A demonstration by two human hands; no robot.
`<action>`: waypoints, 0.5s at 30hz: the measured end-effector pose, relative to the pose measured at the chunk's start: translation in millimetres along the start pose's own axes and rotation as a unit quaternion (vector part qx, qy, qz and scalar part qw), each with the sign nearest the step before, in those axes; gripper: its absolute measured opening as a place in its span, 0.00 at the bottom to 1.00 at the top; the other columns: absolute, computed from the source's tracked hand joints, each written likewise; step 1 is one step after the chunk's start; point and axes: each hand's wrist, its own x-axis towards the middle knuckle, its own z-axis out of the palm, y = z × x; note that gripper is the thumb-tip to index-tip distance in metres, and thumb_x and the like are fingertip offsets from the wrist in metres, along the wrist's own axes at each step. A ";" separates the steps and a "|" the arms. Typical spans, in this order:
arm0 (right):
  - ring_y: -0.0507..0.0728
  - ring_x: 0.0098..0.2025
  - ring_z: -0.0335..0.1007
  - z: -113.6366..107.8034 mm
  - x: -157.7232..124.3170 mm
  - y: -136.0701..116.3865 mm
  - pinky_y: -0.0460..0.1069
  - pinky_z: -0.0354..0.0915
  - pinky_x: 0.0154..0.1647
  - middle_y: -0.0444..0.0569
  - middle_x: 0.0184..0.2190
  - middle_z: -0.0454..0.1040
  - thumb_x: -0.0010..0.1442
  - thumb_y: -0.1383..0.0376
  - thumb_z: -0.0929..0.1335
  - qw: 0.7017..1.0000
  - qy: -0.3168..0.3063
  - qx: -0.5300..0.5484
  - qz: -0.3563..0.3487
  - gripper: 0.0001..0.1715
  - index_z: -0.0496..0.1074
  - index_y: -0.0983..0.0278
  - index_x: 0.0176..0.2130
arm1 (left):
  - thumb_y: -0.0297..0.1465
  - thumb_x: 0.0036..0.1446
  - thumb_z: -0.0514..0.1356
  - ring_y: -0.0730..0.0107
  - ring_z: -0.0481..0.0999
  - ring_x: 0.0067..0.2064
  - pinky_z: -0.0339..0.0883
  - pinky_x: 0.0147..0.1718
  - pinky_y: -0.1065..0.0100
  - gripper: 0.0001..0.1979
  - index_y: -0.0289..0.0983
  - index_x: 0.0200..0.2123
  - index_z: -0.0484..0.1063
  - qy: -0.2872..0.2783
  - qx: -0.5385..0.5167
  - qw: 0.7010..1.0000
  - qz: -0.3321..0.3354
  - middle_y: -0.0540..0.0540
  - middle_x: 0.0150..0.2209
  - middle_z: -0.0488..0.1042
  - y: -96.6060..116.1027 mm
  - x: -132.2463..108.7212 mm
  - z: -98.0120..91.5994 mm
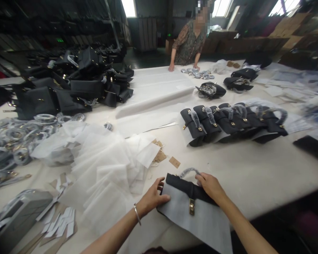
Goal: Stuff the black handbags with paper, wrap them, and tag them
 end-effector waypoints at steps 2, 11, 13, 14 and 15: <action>0.57 0.30 0.73 -18.2 -15.3 -3.5 0.49 0.65 0.32 0.46 0.26 0.77 0.62 0.50 0.60 0.997 0.067 -0.021 -0.030 0.23 0.75 0.60 0.31 | 0.30 0.51 0.66 0.64 0.72 0.48 0.70 0.46 0.64 0.34 0.37 0.61 0.59 -0.025 0.013 0.998 0.060 0.42 0.49 0.72 11.7 4.0 -4.0; 0.63 0.41 0.77 -43.4 -53.8 29.5 0.53 0.70 0.42 0.55 0.41 0.79 0.66 0.47 0.58 0.890 0.420 -0.120 -0.130 0.29 0.75 0.64 0.45 | 0.21 0.65 0.48 0.61 0.72 0.51 0.66 0.52 0.59 0.15 0.34 0.51 0.68 0.074 0.447 0.878 0.154 0.37 0.50 0.70 60.4 122.4 -22.2; 0.65 0.39 0.77 -40.8 -54.7 37.3 0.54 0.70 0.38 0.56 0.40 0.79 0.66 0.46 0.58 0.884 0.443 -0.119 -0.086 0.30 0.75 0.65 0.46 | 0.18 0.64 0.46 0.58 0.73 0.49 0.67 0.50 0.56 0.15 0.31 0.46 0.70 0.051 0.489 0.860 0.140 0.34 0.47 0.70 57.3 144.6 -21.2; 0.65 0.39 0.77 -41.1 -55.1 39.6 0.54 0.70 0.37 0.57 0.40 0.79 0.66 0.46 0.58 0.882 0.452 -0.114 -0.071 0.31 0.75 0.65 0.47 | 0.18 0.64 0.46 0.57 0.73 0.48 0.67 0.49 0.55 0.15 0.29 0.44 0.70 0.040 0.504 0.852 0.133 0.33 0.46 0.70 54.9 152.5 -20.7; 0.66 0.39 0.77 -42.5 -55.5 40.7 0.54 0.70 0.36 0.58 0.39 0.79 0.66 0.46 0.59 0.878 0.461 -0.109 -0.064 0.30 0.75 0.66 0.47 | 0.19 0.64 0.46 0.56 0.73 0.48 0.66 0.49 0.54 0.14 0.28 0.43 0.71 0.032 0.515 0.847 0.127 0.32 0.45 0.71 52.6 158.5 -20.5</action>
